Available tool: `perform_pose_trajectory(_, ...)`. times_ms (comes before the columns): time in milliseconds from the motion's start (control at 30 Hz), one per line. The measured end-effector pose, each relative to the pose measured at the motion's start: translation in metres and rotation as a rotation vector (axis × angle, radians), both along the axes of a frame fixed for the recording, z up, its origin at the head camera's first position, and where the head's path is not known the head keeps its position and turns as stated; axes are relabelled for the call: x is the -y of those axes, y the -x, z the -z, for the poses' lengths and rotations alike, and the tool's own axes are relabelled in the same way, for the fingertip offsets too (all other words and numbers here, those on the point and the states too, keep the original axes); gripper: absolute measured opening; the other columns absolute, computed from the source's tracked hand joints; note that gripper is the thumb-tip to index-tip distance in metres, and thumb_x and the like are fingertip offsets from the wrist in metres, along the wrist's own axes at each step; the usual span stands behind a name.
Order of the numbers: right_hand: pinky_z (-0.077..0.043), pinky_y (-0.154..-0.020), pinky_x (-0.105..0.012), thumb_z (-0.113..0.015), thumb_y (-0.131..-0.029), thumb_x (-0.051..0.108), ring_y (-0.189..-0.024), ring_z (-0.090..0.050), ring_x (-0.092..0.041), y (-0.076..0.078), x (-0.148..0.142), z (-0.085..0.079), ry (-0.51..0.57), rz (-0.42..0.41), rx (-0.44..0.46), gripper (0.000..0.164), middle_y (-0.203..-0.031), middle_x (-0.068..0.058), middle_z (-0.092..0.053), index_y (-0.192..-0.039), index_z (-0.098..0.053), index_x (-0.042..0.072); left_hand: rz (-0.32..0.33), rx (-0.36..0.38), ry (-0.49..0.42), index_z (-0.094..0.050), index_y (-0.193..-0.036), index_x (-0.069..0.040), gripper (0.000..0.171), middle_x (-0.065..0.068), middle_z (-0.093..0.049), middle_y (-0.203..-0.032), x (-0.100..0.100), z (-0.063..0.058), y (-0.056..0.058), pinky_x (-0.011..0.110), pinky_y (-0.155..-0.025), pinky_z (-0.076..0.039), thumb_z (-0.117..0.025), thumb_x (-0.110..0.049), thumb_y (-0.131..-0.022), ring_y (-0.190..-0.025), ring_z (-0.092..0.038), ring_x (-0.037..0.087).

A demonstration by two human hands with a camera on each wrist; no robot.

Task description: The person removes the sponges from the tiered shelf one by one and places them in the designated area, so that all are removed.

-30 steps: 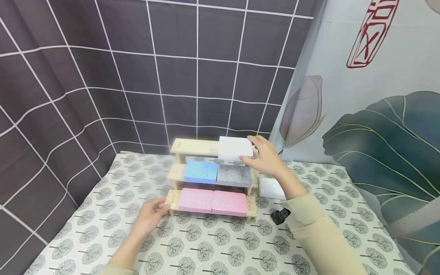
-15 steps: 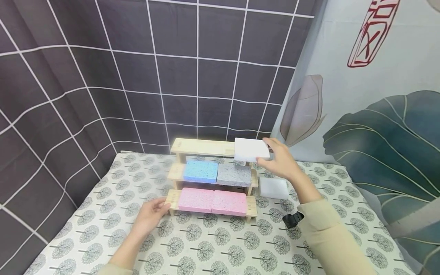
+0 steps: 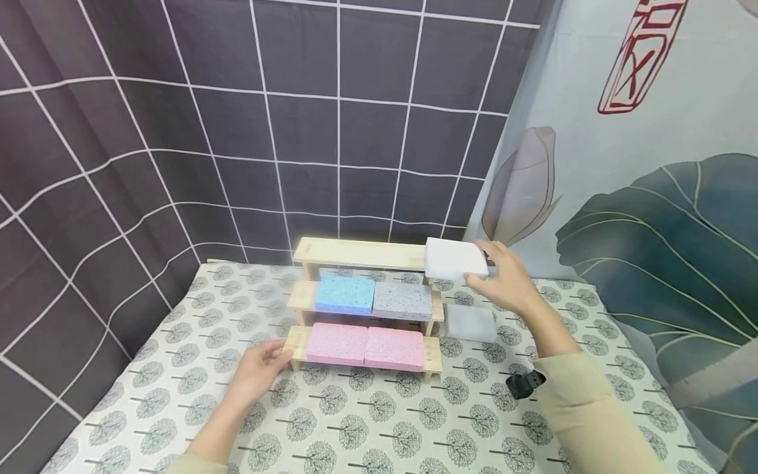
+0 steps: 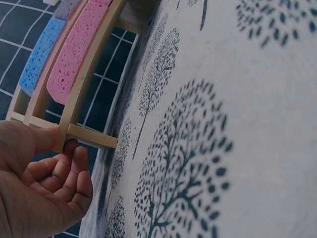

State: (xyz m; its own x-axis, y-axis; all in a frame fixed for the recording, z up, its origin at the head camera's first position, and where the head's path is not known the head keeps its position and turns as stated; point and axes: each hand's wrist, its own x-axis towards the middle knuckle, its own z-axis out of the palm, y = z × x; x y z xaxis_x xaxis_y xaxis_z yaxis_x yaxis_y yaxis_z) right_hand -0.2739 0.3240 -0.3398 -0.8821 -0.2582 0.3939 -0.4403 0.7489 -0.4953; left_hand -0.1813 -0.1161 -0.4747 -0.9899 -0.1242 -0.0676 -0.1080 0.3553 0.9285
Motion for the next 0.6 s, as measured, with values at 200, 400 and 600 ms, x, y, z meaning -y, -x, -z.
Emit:
perform_pose_trajectory(200, -0.049, -0.090, -0.068, -0.072, -0.085, 0.014, -0.108, -0.058, -0.054, -0.002, -0.014, 0.005, 0.001, 0.001, 0.011, 0.072, -0.135, -0.033, -0.050, -0.145, -0.041, -0.011, -0.003, 0.007, 0.002, -0.059, -0.128, 0.013, 0.039, 0.011, -0.069, -0.093, 0.000, 0.001, 0.000, 0.028, -0.066, -0.060, -0.067, -0.007, -0.095, -0.079, -0.067, 0.021)
perform_pose_trajectory(400, -0.049, -0.089, -0.065, -0.072, -0.084, 0.013, -0.107, -0.059, -0.052, -0.004, -0.027, 0.011, -0.008, 0.018, -0.007, 0.072, -0.133, -0.032, -0.053, -0.145, -0.043, -0.011, 0.004, 0.005, -0.019, -0.058, -0.127, 0.014, 0.039, 0.013, -0.069, -0.093, 0.000, -0.001, -0.001, 0.029, -0.067, -0.061, -0.066, -0.006, -0.095, -0.080, -0.068, 0.023)
perform_pose_trajectory(600, -0.050, -0.087, -0.053, -0.073, -0.082, 0.011, -0.103, -0.060, -0.051, -0.005, -0.039, 0.017, -0.028, 0.020, -0.047, 0.068, -0.128, -0.032, -0.055, -0.141, -0.047, -0.011, 0.003, 0.000, -0.007, -0.058, -0.128, 0.014, 0.039, 0.012, -0.068, -0.093, 0.000, -0.001, -0.001, 0.028, -0.067, -0.060, -0.067, -0.007, -0.095, -0.080, -0.067, 0.022)
